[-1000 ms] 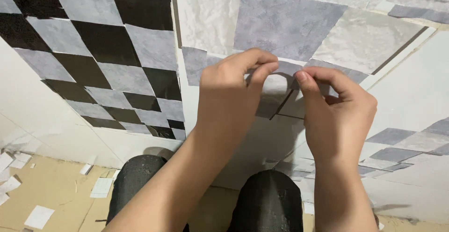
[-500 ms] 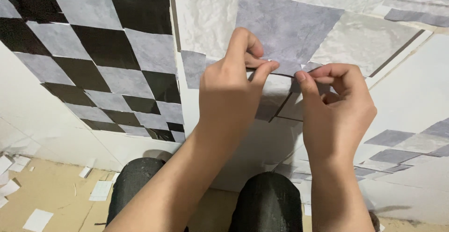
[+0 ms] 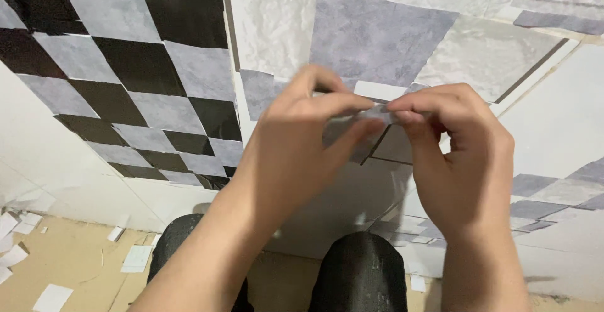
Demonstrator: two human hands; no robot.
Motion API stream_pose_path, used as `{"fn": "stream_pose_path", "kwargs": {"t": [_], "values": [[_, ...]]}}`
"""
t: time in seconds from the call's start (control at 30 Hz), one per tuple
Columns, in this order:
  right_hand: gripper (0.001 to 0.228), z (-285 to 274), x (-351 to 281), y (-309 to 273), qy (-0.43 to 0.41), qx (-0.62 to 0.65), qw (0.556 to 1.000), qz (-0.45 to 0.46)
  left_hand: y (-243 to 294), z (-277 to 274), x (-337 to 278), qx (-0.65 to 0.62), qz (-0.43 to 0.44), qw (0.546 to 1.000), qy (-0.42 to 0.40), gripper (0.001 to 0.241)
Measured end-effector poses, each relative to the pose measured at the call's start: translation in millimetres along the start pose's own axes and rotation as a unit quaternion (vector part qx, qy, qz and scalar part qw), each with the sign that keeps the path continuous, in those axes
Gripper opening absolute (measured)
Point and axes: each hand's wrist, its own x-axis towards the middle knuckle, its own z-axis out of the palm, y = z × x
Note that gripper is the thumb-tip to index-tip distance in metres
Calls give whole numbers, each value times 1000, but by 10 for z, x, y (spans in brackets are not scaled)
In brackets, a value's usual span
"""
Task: Applying small square vinyl stickers to a wall to create a decorative pattern
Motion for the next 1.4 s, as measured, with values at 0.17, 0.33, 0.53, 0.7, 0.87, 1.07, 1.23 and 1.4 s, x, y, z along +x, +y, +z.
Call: {"fn": "stream_pose_path", "kwargs": {"t": [0.17, 0.33, 0.53, 0.7, 0.87, 1.07, 1.23, 1.4], "values": [[15, -71, 83, -57, -58, 6, 998, -11, 77, -105, 183, -108, -93, 986, -83, 15], [13, 2, 36, -102, -13, 57, 991, 123, 35, -43, 231, -235, -215, 941, -110, 15], [10, 83, -32, -58, -7, 174, 944, 281, 139, -51, 241, -229, -344, 909, -57, 17], [6, 44, 16, -16, 9, 165, 954, 249, 165, -58, 201, -276, -315, 907, -45, 54], [9, 1, 13, 81, -16, 102, 984, 149, -23, 61, 186, -338, -285, 895, -62, 26], [9, -5, 22, 63, -15, 124, 978, 166, -30, 32, 178, -334, -262, 901, -87, 15], [26, 78, 40, 124, 10, 205, 967, 150, -42, 173, 177, -353, -299, 887, -8, 9], [29, 104, 114, -66, 99, 220, 930, 277, 100, 141, 204, -184, -363, 913, 16, 15]]}}
